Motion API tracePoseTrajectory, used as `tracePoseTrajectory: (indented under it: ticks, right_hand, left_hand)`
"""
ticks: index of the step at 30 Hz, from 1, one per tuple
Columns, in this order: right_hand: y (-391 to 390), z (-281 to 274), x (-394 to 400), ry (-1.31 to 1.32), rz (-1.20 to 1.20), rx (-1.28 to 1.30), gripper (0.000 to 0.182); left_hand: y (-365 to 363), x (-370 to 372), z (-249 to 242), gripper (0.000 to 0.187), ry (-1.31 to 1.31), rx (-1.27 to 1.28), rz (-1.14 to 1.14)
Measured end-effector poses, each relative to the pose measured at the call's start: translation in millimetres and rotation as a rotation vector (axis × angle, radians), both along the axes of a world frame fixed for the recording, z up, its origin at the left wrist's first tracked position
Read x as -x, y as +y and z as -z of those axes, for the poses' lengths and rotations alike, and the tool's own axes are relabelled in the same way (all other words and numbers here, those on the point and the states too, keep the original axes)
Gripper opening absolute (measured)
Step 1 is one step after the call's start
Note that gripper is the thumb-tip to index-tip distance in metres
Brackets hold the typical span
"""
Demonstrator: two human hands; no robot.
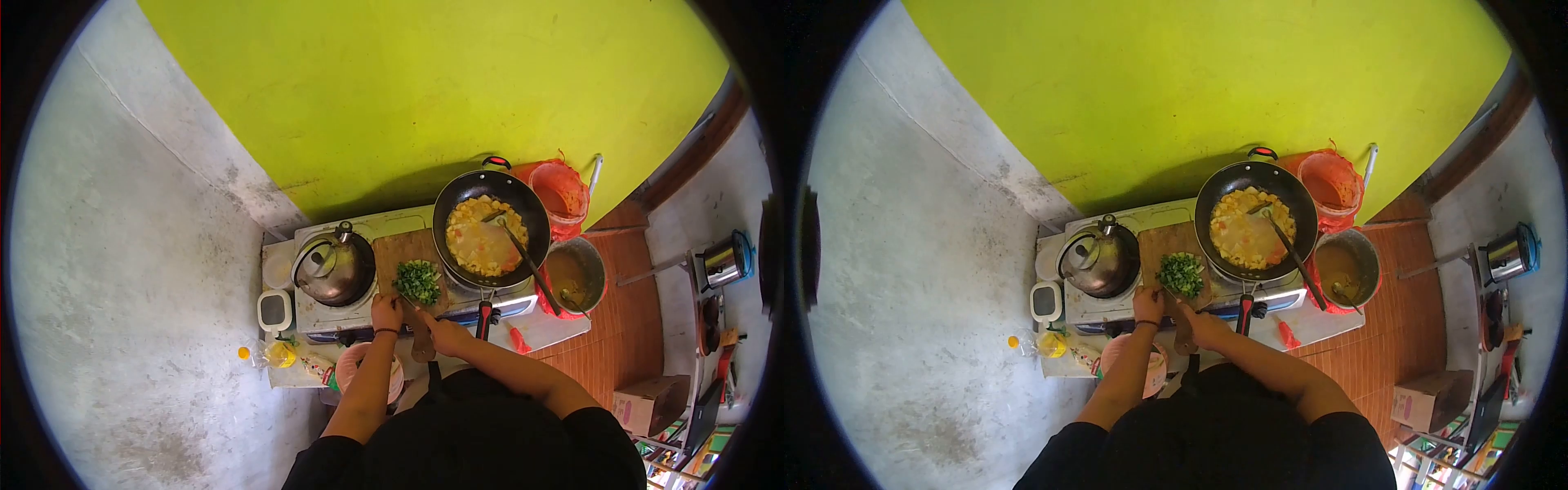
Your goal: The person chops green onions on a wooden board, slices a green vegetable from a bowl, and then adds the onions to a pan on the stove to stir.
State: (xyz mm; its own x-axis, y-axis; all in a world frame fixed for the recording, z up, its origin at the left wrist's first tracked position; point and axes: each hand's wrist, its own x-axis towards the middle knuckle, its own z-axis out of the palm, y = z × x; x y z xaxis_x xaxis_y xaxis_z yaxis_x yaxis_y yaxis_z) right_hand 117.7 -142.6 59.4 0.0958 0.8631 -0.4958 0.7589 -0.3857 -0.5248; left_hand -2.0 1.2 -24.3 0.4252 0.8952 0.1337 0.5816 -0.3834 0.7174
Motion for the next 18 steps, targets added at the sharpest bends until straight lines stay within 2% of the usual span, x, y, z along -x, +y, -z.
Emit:
tracePoseTrajectory:
  ticks: [5,8,11,13,18]
  right_hand:
    - [7.5,-13.9,0.2,-0.027,-0.048,0.014,0.079]
    - [9.9,0.1,3.5,-0.132,-0.081,-0.027,0.083]
    - [13.5,-14.4,8.6,-0.128,-0.054,-0.041,0.078]
    - [14.2,-2.4,9.3,-0.121,-0.038,-0.07,0.082]
    - [7.8,-5.1,3.6,-0.094,0.016,-0.048,0.083]
  left_hand:
    - [0.2,-1.2,-3.4,0.013,0.025,0.013,-0.015]
    - [-1.3,-2.5,-8.3,0.013,0.05,-0.022,-0.018]
    - [-1.5,-0.4,-6.0,0.013,0.031,-0.02,-0.015]
    - [-3.3,1.4,-7.3,0.014,0.035,0.01,-0.008]
    - [-16.0,5.9,-20.3,0.017,0.118,-0.145,0.075]
